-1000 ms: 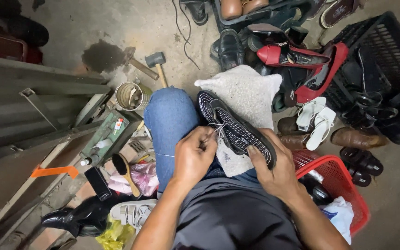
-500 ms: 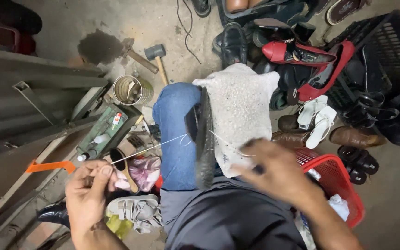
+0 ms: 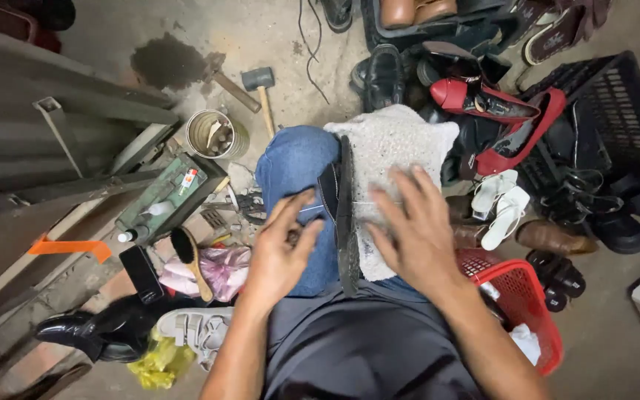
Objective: Hand-sewing the sole of a sandal to its upper part using a stitching awl and thread
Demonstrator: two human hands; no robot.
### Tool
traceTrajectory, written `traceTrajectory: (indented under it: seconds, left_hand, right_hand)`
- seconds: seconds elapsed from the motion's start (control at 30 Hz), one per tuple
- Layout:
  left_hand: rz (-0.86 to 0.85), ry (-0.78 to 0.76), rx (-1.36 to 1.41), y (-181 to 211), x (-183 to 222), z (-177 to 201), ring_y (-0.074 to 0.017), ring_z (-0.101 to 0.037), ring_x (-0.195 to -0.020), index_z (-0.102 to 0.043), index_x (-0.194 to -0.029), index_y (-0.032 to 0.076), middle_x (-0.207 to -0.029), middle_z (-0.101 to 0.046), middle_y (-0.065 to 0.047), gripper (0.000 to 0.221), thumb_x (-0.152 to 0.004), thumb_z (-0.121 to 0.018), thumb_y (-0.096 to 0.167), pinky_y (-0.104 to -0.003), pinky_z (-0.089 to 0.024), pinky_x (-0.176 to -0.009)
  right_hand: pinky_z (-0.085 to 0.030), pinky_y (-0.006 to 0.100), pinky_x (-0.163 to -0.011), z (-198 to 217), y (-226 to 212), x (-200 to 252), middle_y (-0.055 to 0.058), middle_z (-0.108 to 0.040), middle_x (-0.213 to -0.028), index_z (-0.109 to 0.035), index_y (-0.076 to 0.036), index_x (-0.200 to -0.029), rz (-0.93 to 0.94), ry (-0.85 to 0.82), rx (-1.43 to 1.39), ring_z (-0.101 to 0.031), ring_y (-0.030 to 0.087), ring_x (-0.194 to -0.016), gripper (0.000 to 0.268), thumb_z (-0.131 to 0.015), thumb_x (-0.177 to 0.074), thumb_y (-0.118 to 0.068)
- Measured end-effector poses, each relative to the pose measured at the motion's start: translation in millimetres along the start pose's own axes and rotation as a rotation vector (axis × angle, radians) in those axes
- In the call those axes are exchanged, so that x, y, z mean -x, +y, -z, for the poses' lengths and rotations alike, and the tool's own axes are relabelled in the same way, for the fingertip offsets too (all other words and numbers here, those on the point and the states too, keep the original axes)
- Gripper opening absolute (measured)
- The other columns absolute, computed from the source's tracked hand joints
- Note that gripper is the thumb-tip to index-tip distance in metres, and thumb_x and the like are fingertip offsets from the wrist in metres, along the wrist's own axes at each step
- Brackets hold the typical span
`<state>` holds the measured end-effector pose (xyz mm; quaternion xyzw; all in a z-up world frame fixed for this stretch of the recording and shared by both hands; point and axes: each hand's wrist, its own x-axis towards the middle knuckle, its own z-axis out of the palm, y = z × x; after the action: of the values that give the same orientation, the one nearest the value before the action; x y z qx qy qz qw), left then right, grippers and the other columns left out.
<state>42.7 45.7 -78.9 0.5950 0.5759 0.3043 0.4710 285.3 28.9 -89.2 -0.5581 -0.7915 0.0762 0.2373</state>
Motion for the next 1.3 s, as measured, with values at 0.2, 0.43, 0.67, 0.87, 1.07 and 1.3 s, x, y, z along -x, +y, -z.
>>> traceTrajectory:
  seconds: [0.2, 0.43, 0.67, 0.87, 1.07, 1.3]
  left_hand:
    - [0.107, -0.089, -0.065, -7.9, 4.2, -12.5, -0.017, -0.071, -0.08, -0.067, -0.131, 0.016, -0.1, -0.077, -0.002, 0.039, -0.094, -0.068, 0.028, -0.031, -0.055, -0.071]
    - [0.128, -0.006, 0.033, -0.6, 11.7, -37.8, -0.0372, -0.077, -0.086, -0.079, -0.108, 0.009, -0.081, -0.08, -0.014, 0.021, -0.091, -0.07, 0.017, -0.046, -0.061, -0.066]
    - [-0.095, -0.045, 0.008, 0.4, 14.1, -69.0, -0.0208, -0.078, -0.08, -0.069, -0.125, 0.002, -0.097, -0.08, -0.008, 0.034, -0.092, -0.062, 0.008, -0.035, -0.059, -0.074]
    - [-0.193, -0.031, 0.015, 8.2, 9.7, -73.7, -0.0295, -0.08, -0.086, -0.065, -0.104, 0.002, -0.101, -0.079, -0.012, 0.018, -0.087, -0.059, 0.002, -0.04, -0.059, -0.069]
    - [-0.25, 0.024, 0.049, 12.5, 10.0, -79.4, -0.0244, -0.08, -0.088, -0.058, -0.091, 0.004, -0.071, -0.062, -0.005, 0.006, -0.089, -0.059, -0.002, -0.038, -0.064, -0.087]
    - [-0.216, 0.007, 0.091, 13.6, 7.1, -86.8, -0.0217, -0.078, -0.093, -0.063, -0.104, -0.001, -0.083, -0.072, -0.005, 0.015, -0.089, -0.059, -0.002, -0.035, -0.062, -0.088]
  right_hand:
    - [-0.034, 0.06, -0.12, 22.4, -21.8, -21.4, 0.015, -0.052, -0.15, -0.059, -0.006, -0.081, 0.02, -0.136, -0.255, -0.035, 0.041, -0.148, 0.026, -0.064, -0.101, -0.022]
    - [-0.055, 0.035, -0.053, 52.8, -18.0, 3.8, 0.029, -0.071, -0.088, -0.07, 0.009, -0.081, -0.292, -0.098, -1.284, -0.067, 0.026, -0.064, 0.04, -0.055, -0.093, -0.025]
    - [-0.054, 0.028, -0.077, 61.4, 3.0, 17.2, 0.011, -0.038, -0.159, -0.033, -0.007, -0.156, -0.321, -0.486, -0.776, -0.049, 0.011, -0.073, 0.101, -0.079, -0.076, -0.046]
    - [-0.051, 0.042, -0.083, 64.9, 9.5, 30.0, 0.002, -0.065, -0.115, -0.053, -0.012, -0.14, -0.394, -0.614, -0.383, -0.068, 0.023, -0.099, 0.096, -0.046, -0.075, -0.082]
    - [-0.031, 0.031, -0.053, 42.1, 14.6, 53.6, -0.005, -0.04, -0.066, -0.042, -0.017, -0.071, -0.307, -0.401, -0.551, -0.035, 0.011, -0.057, 0.056, -0.06, -0.084, -0.068]
    - [-0.025, 0.035, -0.055, 30.9, 16.1, 65.0, -0.001, -0.032, -0.07, -0.036, -0.012, -0.073, -0.24, -0.207, -0.561, -0.03, 0.015, -0.061, 0.061, -0.036, -0.096, -0.069]
